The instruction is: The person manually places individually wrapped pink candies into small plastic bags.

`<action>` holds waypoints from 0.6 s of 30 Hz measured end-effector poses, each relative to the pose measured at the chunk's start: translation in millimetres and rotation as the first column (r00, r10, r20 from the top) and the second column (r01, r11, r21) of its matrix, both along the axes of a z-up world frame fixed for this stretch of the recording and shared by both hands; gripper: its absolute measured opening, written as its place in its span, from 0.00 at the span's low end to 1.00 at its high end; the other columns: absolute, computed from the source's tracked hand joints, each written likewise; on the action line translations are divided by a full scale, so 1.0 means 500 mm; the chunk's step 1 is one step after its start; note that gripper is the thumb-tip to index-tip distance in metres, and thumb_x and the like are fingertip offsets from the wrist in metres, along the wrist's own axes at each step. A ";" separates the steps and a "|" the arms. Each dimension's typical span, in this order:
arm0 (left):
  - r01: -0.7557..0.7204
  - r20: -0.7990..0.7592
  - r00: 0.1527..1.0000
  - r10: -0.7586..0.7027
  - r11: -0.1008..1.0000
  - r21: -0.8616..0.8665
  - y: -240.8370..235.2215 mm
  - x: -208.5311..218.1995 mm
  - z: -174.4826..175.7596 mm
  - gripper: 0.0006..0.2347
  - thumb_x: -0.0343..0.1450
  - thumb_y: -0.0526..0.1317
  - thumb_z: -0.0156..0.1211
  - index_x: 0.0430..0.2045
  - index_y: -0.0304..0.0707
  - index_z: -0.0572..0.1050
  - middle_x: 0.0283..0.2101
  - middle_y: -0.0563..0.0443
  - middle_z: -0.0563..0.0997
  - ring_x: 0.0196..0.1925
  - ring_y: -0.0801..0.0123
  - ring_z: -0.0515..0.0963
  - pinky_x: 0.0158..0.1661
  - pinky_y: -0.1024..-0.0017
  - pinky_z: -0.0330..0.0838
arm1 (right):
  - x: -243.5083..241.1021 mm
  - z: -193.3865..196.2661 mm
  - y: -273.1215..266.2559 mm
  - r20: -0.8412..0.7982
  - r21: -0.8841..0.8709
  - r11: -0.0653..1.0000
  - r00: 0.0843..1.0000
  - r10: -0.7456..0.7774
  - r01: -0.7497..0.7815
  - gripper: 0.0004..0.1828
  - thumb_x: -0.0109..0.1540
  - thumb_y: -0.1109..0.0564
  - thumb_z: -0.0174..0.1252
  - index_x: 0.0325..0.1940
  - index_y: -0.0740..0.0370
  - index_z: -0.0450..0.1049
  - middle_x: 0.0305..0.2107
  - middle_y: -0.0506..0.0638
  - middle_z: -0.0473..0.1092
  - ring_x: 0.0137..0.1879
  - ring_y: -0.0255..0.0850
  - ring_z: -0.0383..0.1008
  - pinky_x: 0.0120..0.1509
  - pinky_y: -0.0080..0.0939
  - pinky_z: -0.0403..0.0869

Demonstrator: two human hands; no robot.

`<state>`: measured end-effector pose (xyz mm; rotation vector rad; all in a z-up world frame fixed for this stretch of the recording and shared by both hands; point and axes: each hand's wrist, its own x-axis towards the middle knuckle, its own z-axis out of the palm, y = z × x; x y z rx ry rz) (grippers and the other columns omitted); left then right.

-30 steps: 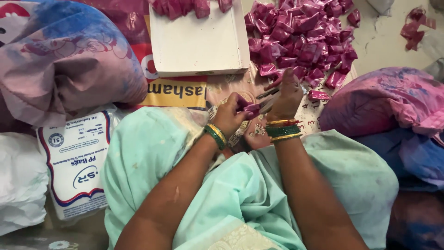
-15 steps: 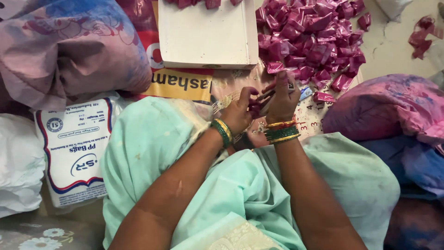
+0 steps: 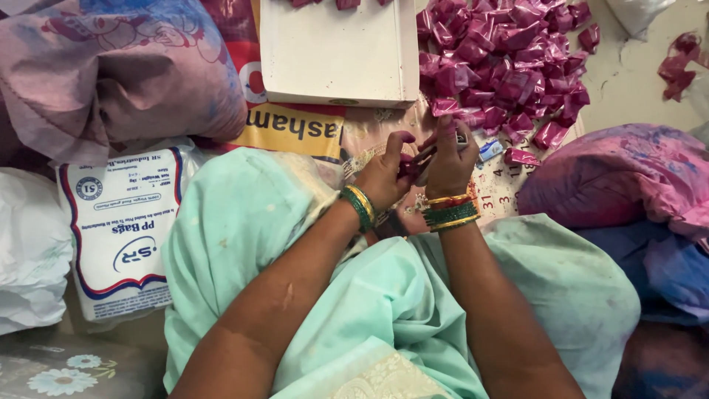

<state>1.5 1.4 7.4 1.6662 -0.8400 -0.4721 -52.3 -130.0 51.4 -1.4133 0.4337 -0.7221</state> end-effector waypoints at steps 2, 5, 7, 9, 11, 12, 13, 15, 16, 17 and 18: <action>0.011 -0.002 1.000 -0.011 1.000 -0.005 0.000 0.000 0.000 0.30 0.66 0.29 0.62 0.60 0.48 0.55 0.41 0.43 0.86 0.43 0.52 0.88 0.43 0.61 0.81 | 0.002 0.000 0.001 -0.014 -0.003 1.000 1.000 -0.012 0.012 0.24 0.70 0.39 0.59 0.35 0.62 0.71 0.21 0.46 0.68 0.25 0.35 0.71 0.28 0.35 0.69; 0.018 0.009 1.000 -0.018 1.000 -0.005 0.000 -0.001 0.000 0.31 0.65 0.29 0.63 0.61 0.49 0.54 0.40 0.43 0.86 0.42 0.52 0.88 0.42 0.60 0.81 | 0.003 0.017 0.011 -0.037 0.012 0.999 0.999 -0.030 0.031 0.23 0.68 0.39 0.58 0.34 0.61 0.71 0.20 0.46 0.68 0.23 0.35 0.70 0.26 0.34 0.68; 0.011 0.024 1.000 -0.011 1.000 0.001 0.002 -0.001 0.004 0.31 0.65 0.29 0.63 0.61 0.49 0.54 0.39 0.43 0.86 0.42 0.52 0.87 0.42 0.60 0.81 | 0.002 0.017 0.011 -0.045 0.033 0.999 0.998 -0.033 0.035 0.23 0.68 0.38 0.58 0.33 0.60 0.71 0.19 0.46 0.68 0.22 0.34 0.69 0.24 0.34 0.67; 0.014 -0.016 1.000 -0.014 1.000 -0.023 0.004 0.001 0.012 0.31 0.65 0.29 0.64 0.60 0.49 0.54 0.41 0.42 0.86 0.42 0.52 0.88 0.43 0.61 0.81 | 0.001 0.002 0.002 -0.031 -0.025 0.997 0.996 -0.078 0.078 0.23 0.69 0.39 0.59 0.36 0.62 0.72 0.21 0.47 0.69 0.25 0.35 0.71 0.28 0.34 0.68; 0.011 0.003 1.000 -0.011 1.000 -0.017 0.005 0.003 0.012 0.32 0.65 0.29 0.64 0.61 0.49 0.54 0.40 0.42 0.86 0.41 0.51 0.87 0.42 0.60 0.81 | 0.002 0.011 0.007 -0.035 0.003 0.998 0.998 -0.061 0.061 0.23 0.68 0.39 0.59 0.35 0.61 0.72 0.20 0.46 0.69 0.24 0.35 0.71 0.26 0.34 0.69; 0.010 0.021 1.000 -0.009 1.000 -0.010 0.005 0.003 0.012 0.32 0.65 0.29 0.64 0.61 0.49 0.54 0.39 0.41 0.86 0.41 0.49 0.87 0.42 0.59 0.80 | 0.002 0.016 0.008 -0.039 0.031 0.998 0.998 -0.045 0.046 0.23 0.67 0.38 0.59 0.35 0.61 0.71 0.19 0.46 0.69 0.23 0.34 0.71 0.24 0.35 0.69; 0.007 0.021 1.000 -0.007 1.000 -0.011 0.004 0.002 0.012 0.32 0.65 0.29 0.64 0.61 0.49 0.54 0.39 0.41 0.86 0.41 0.49 0.87 0.42 0.59 0.80 | 0.002 0.007 0.006 -0.040 0.030 0.999 0.998 -0.042 0.043 0.23 0.67 0.38 0.59 0.35 0.61 0.71 0.19 0.46 0.69 0.23 0.34 0.71 0.24 0.35 0.69; 0.011 0.012 1.000 -0.011 1.000 0.004 0.003 0.000 0.010 0.32 0.65 0.28 0.63 0.62 0.50 0.54 0.38 0.41 0.86 0.39 0.49 0.87 0.40 0.59 0.81 | 0.001 -0.010 0.001 -0.029 0.003 0.999 0.999 -0.036 0.036 0.22 0.70 0.40 0.61 0.38 0.62 0.73 0.21 0.47 0.69 0.25 0.35 0.71 0.28 0.34 0.68; 0.007 0.011 1.000 -0.007 1.000 0.004 0.003 0.001 0.006 0.32 0.65 0.28 0.63 0.62 0.50 0.54 0.38 0.41 0.86 0.39 0.49 0.87 0.40 0.59 0.81 | 0.002 -0.001 0.008 -0.030 0.003 0.999 0.999 -0.032 0.032 0.22 0.70 0.40 0.61 0.38 0.62 0.73 0.21 0.47 0.69 0.25 0.35 0.71 0.28 0.34 0.68; 0.019 0.031 0.999 -0.018 1.000 -0.003 0.001 0.001 0.002 0.32 0.65 0.29 0.62 0.62 0.50 0.54 0.37 0.40 0.86 0.38 0.49 0.87 0.39 0.58 0.81 | 0.002 0.009 0.015 -0.048 0.007 1.000 0.998 -0.027 0.027 0.22 0.68 0.40 0.60 0.37 0.62 0.72 0.20 0.46 0.69 0.24 0.34 0.71 0.27 0.34 0.68; 0.030 0.051 0.998 -0.030 1.000 -0.009 0.000 0.002 -0.002 0.32 0.66 0.29 0.62 0.63 0.50 0.53 0.36 0.40 0.85 0.37 0.48 0.87 0.38 0.57 0.80 | 0.002 0.019 0.021 -0.065 0.010 1.000 0.998 -0.022 0.022 0.22 0.67 0.40 0.60 0.35 0.61 0.71 0.19 0.46 0.68 0.23 0.34 0.71 0.25 0.34 0.68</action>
